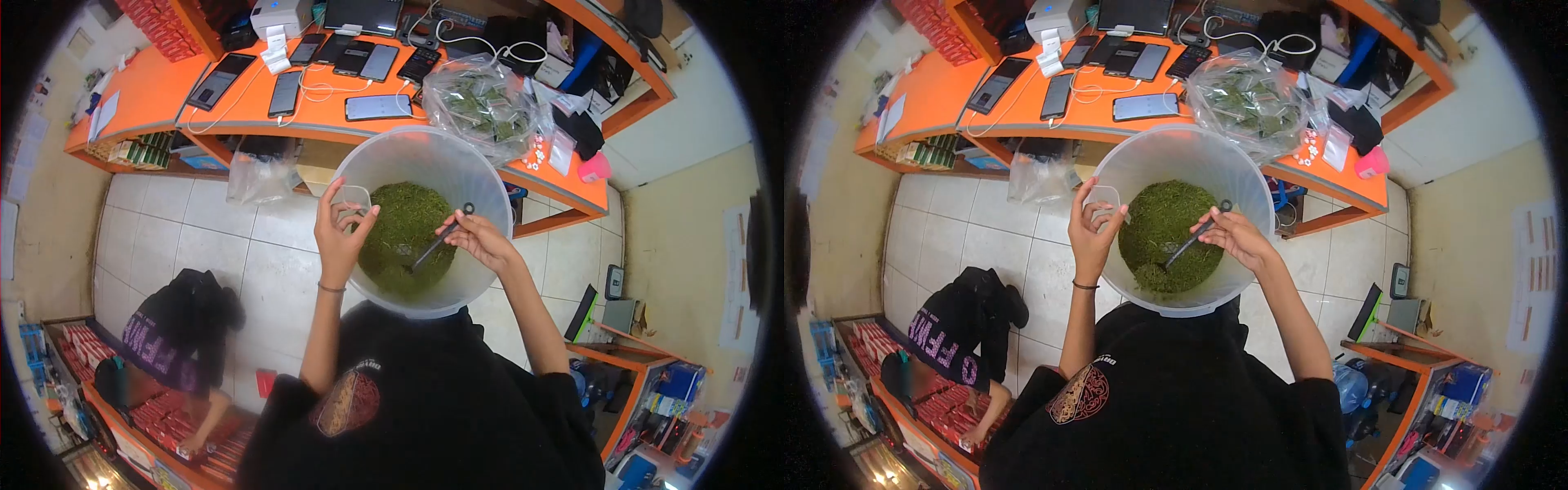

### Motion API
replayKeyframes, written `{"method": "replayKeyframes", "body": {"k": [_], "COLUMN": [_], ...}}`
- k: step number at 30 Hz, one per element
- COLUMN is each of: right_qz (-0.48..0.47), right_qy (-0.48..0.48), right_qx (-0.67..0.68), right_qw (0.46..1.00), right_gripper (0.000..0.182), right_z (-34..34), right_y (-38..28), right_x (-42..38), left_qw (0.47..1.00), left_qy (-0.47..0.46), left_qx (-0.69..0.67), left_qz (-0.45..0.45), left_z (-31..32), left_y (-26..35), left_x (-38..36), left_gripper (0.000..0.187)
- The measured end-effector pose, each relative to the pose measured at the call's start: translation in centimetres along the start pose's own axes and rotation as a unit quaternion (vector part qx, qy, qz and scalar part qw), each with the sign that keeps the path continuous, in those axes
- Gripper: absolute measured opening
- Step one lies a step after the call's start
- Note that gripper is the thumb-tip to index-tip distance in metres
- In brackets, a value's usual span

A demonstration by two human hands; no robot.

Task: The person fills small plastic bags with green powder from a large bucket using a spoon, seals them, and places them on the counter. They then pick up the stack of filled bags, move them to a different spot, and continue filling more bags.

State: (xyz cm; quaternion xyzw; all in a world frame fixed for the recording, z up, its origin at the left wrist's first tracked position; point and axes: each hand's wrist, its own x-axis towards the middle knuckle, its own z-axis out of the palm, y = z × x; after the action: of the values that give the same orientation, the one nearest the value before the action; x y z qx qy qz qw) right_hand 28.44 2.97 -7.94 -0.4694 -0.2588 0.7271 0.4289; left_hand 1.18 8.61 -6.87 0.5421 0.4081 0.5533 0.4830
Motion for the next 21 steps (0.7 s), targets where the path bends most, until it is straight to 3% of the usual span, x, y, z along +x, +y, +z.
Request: {"method": "replayKeyframes", "body": {"k": [3,4,6,7,8,9,10,12,15,16,18,21], "right_qz": [-0.074,-0.078,-0.196,-0.199,-0.279,-0.355,-0.357,-0.477,-0.576,-0.579,-0.570,-0.609], "right_qy": [0.049,0.049,0.130,0.129,0.171,0.213,0.212,0.257,0.165,0.165,0.108,0.117], "right_qx": [0.109,0.110,0.128,0.129,0.087,0.045,0.047,-0.146,-0.317,-0.317,-0.499,-0.509], "right_qw": [0.990,0.990,0.963,0.963,0.941,0.909,0.909,0.828,0.735,0.733,0.644,0.597], "right_gripper": [0.034,0.034,0.034,0.034,0.035,0.035,0.035,0.034,0.013,0.013,0.020,0.029], "right_z": [-0.6,-0.5,0.1,1.0,2.3,3.6,5.0,7.7,9.3,9.7,10.6,10.4], "right_y": [0.2,0.2,-0.1,-0.6,-1.2,-1.6,-1.8,-1.7,-0.1,0.0,-0.1,0.5], "right_x": [-1.5,-1.8,-2.7,-3.1,-3.5,-4.0,-4.2,-4.7,-4.5,-4.8,-5.8,-6.1], "left_qw": [0.999,0.992,0.979,0.957,0.926,0.918,0.918,0.923,0.937,0.937,0.947,0.957], "left_qy": [-0.005,-0.019,-0.032,-0.049,-0.065,-0.077,-0.077,-0.103,-0.110,-0.109,-0.120,-0.127], "left_qx": [0.047,0.123,0.198,0.275,0.350,0.369,0.370,0.356,0.318,0.318,0.283,0.254], "left_qz": [0.011,0.021,0.035,0.082,0.129,0.120,0.123,0.104,0.096,0.099,0.091,0.061], "left_z": [0.3,0.5,0.8,0.8,0.8,1.1,1.4,2.0,2.8,2.8,2.9,3.0], "left_y": [0.4,1.2,1.4,0.8,0.3,0.4,0.4,0.2,0.1,0.0,0.1,0.5], "left_x": [0.3,0.3,0.4,0.4,0.3,0.2,0.2,0.2,0.4,0.5,0.8,1.0], "left_gripper": [0.071,0.075,0.079,0.083,0.087,0.090,0.090,0.090,0.092,0.092,0.092,0.090]}}
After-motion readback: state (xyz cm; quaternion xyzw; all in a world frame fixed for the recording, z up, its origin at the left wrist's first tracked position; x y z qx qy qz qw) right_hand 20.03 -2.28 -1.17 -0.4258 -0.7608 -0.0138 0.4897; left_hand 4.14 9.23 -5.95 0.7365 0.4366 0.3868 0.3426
